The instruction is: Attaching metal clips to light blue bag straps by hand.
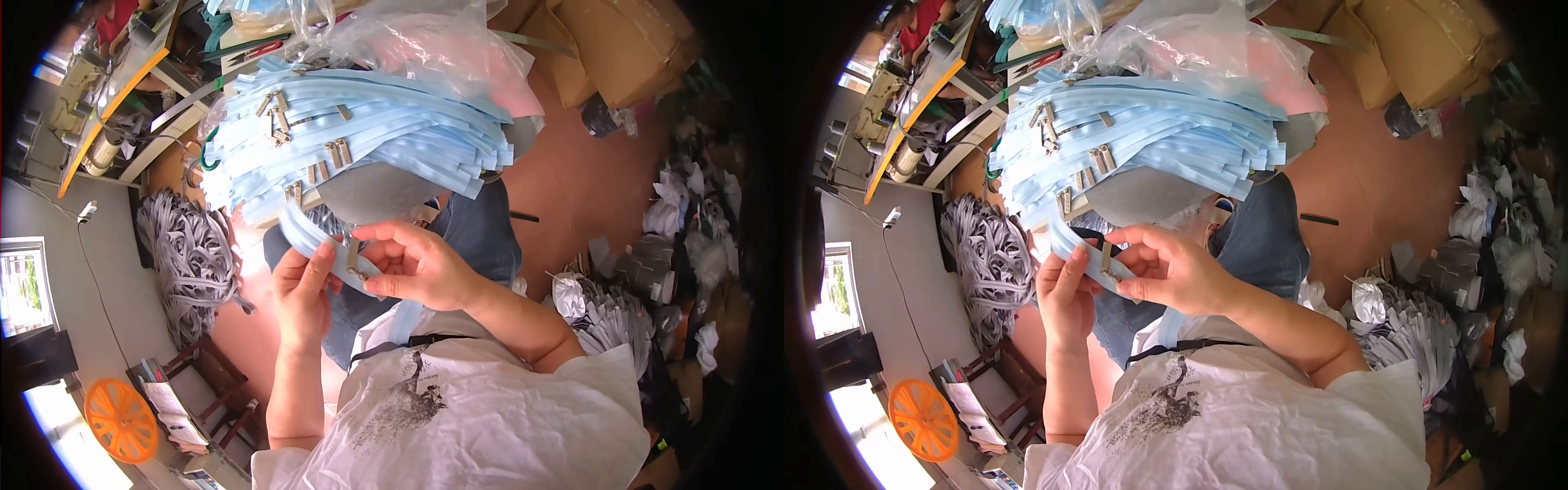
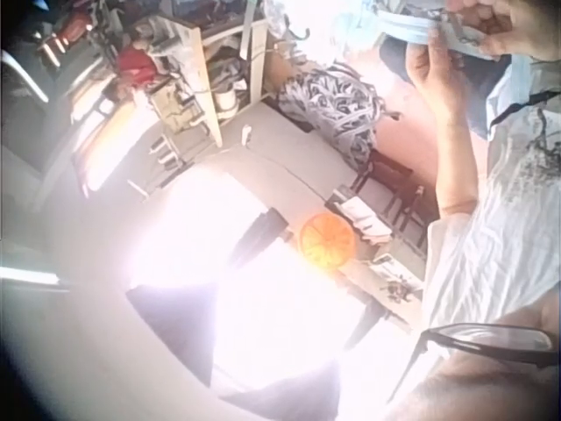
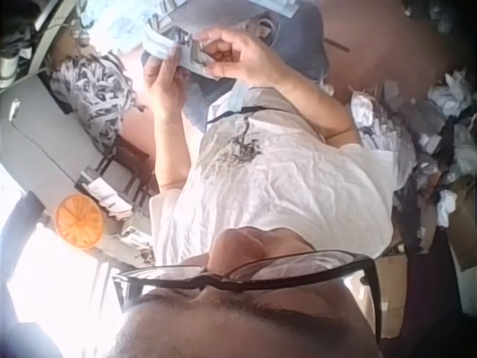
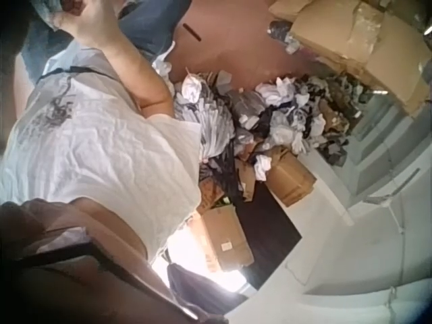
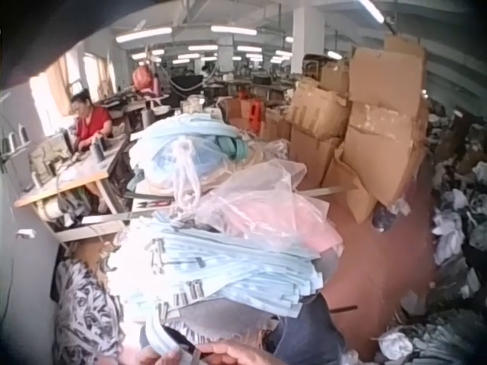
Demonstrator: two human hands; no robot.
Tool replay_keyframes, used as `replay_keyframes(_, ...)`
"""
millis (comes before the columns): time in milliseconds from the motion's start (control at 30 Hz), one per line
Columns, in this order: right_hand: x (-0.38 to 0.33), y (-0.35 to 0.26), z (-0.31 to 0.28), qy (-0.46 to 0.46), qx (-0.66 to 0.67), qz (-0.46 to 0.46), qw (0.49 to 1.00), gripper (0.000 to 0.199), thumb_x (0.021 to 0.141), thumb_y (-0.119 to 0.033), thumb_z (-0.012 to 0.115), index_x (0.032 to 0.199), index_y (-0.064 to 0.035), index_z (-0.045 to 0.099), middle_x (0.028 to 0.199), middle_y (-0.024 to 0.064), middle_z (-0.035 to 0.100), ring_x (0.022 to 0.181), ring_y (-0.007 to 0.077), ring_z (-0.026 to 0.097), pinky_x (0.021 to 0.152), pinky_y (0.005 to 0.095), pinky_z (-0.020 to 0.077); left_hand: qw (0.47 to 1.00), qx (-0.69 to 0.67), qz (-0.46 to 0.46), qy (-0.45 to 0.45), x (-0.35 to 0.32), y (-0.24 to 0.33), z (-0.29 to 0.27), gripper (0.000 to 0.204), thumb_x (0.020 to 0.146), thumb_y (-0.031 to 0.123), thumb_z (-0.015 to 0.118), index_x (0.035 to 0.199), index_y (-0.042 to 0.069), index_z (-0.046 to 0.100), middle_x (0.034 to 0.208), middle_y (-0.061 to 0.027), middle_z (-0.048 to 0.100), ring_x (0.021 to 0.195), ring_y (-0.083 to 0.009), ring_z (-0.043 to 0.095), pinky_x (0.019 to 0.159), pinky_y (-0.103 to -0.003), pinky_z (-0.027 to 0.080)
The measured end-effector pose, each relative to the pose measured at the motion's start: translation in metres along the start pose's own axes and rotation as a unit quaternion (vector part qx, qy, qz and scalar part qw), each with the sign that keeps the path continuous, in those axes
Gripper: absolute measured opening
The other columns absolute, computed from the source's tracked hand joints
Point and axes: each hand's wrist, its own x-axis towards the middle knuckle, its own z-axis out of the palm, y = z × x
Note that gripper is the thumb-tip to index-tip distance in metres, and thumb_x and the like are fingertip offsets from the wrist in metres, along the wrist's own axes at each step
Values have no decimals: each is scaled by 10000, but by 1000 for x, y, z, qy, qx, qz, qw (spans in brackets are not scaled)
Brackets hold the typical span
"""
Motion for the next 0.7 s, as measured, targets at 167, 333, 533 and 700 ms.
replay_keyframes(167, -9, 4, 2, 4, 6, 39, 999, 451, 937, -50, 667, 1347, 10, 488, 1088, 93, 658, 952, 127, 650, 841, 274, 537, 994, -70, 69, 44, 10, 13, 4, 218, 975, 174, 645, 1079, -16, 670, 823, -48, 671, 595, -110, 589, 519, -250, 458)
replay_keyframes(333, -14, -16, -24, 45, -257, 4, 965, 247, 983, -241, 650, 917, -3, 657, 744, 9, 644, 686, 71, 637, 591, 230, 500, 987, -26, 135, 86, 33, 37, -10, 176, 969, 143, 650, 1067, -2, 669, 823, -40, 668, 562, -96, 567, 502, -234, 445)
replay_keyframes(533, 35, -98, -44, 183, -416, -149, 878, 269, 911, -259, 735, 970, -7, 663, 712, 59, 651, 628, 100, 588, 601, 277, 494, 981, 47, 179, 60, 102, 100, -21, 236, 947, 224, 700, 913, -7, 661, 744, -37, 629, 547, -95, 543, 491, -229, 399)
replay_keyframes(700, 57, -123, -64, 346, -564, -435, 611, 261, 854, -136, 762, 1044, 2, 648, 854, 82, 671, 756, 202, 624, 721, 313, 509, 958, 260, 96, 72, 94, 82, -18, 612, 928, 288, 704, 1360, -94, 500, 928, -97, 715, 596, -74, 565, 447, -198, 403)
